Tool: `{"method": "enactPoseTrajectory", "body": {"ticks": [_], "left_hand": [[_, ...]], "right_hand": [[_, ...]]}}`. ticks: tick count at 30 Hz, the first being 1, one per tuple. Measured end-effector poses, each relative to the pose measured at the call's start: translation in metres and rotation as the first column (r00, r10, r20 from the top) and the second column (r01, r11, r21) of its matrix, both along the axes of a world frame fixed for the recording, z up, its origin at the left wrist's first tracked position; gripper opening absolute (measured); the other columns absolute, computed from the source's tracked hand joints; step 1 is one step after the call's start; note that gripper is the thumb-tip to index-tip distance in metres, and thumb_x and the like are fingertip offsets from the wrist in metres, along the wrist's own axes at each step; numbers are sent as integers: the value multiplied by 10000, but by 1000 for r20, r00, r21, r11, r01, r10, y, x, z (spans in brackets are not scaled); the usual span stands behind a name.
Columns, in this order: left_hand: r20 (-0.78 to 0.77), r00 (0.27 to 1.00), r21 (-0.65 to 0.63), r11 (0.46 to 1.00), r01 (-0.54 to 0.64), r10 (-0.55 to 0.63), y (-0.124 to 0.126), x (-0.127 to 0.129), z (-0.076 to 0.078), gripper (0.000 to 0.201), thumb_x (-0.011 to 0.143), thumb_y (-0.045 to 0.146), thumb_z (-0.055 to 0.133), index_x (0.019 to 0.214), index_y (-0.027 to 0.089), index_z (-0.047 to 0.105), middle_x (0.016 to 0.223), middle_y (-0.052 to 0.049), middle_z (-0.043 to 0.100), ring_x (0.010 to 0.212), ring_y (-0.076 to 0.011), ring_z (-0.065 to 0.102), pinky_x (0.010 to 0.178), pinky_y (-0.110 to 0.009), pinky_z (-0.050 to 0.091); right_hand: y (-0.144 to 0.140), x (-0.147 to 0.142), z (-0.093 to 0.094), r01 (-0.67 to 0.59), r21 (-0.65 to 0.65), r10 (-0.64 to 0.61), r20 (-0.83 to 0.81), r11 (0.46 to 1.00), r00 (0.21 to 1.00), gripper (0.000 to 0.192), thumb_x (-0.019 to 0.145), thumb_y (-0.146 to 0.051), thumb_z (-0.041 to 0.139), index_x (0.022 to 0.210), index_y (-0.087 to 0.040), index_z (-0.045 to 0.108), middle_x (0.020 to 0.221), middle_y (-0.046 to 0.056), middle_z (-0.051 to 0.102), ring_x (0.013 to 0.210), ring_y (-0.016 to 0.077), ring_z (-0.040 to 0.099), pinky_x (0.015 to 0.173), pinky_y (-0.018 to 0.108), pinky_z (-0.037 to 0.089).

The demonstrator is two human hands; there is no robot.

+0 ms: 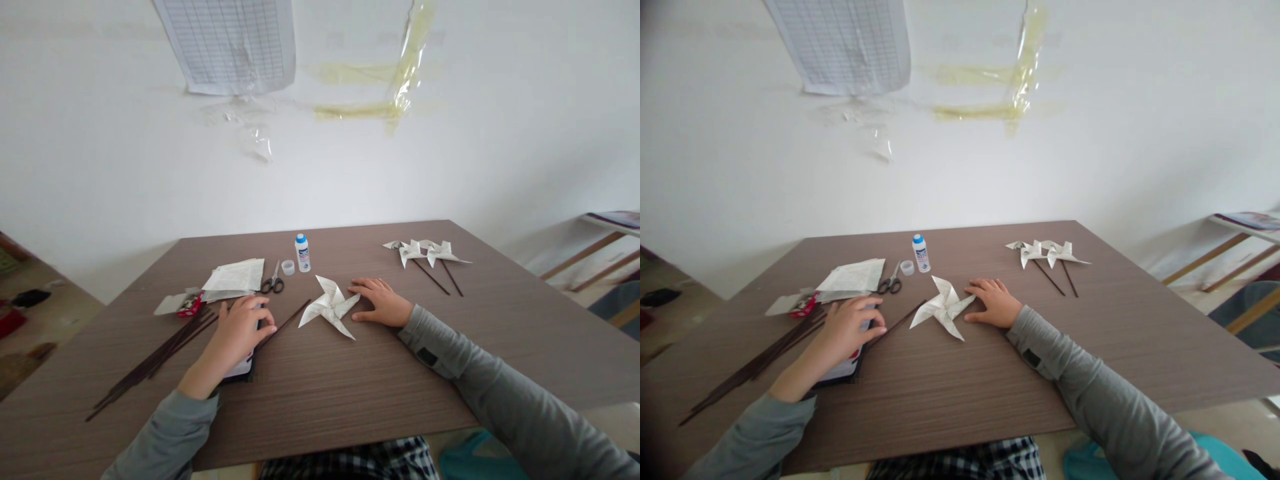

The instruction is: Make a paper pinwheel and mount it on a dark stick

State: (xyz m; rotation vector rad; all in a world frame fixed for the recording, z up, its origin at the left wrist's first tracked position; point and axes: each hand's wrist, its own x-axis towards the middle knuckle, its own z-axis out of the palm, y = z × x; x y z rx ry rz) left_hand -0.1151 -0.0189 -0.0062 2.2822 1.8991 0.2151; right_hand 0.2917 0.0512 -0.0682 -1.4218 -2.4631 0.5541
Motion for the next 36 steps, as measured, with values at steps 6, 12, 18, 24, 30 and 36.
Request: {"method": "enactPoseTrajectory", "body": {"ticks": [6, 12, 18, 24, 30, 36], "left_hand": [[16, 1000, 3, 1000, -9, 9, -6, 6, -4, 196, 1024, 232, 875, 891, 344, 965, 1699, -98, 854, 1726, -529, 646, 1436, -958, 367], [47, 999, 21, 1000, 16, -17, -4, 19, -10, 177, 1015, 247, 865, 891, 333, 957, 1738, -91, 824, 1725, -522, 639, 1434, -963, 364], [31, 999, -4, 999, 37, -37, -3, 35, -16, 141, 1021, 240, 878, 912, 306, 938, 1756, -111, 808, 1752, -527, 621, 1451, -918, 397], [-4, 1000, 43, 999, 22, -21, 7, 33, -5, 137, 1044, 254, 877, 1143, 313, 952, 1812, -142, 763, 1746, -521, 633, 1458, -905, 395], [46, 996, 57, 996, 69, -72, 15, 39, -6, 183, 999, 256, 918, 1156, 334, 970, 1731, -134, 815, 1717, -504, 650, 1483, -875, 362], [20, 1000, 60, 998, 17, -19, 6, 64, -14, 202, 1030, 165, 852, 1047, 313, 989, 1696, -139, 842, 1729, -530, 644, 1501, -892, 340]], "right_hand": [[0, 0, -1, -4, 19, 4, -4, 1000, 1000, 851, 1018, -732, 949, 1745, -322, 785, 1921, 186, 633, 1799, 525, 554, 1529, 801, 345], [0, 0, -2, -3, 18, 3, -2, 1000, 1000, 845, 1016, -734, 952, 1746, -343, 784, 1923, 167, 634, 1802, 520, 549, 1531, 795, 345], [0, 0, 0, -2, 4, 2, 10, 1000, 1000, 867, 1030, -762, 931, 1770, -342, 764, 1942, 163, 610, 1817, 512, 528, 1545, 775, 326], [-1, -1, 0, 8, 1, -8, -3, 1000, 1000, 847, 1016, -729, 951, 1754, -351, 778, 1929, 165, 622, 1809, 520, 537, 1539, 797, 323], [1, -4, 3, -2, -17, 1, -35, 1000, 999, 753, 986, -467, 929, 1723, -369, 805, 1890, 154, 663, 1782, 510, 566, 1512, 843, 319], [-5, -32, 6, 133, 54, -124, -141, 990, 982, 426, 1127, -442, 796, 1526, -353, 917, 1718, 141, 794, 1743, 476, 600, 1505, 832, 328]]}}
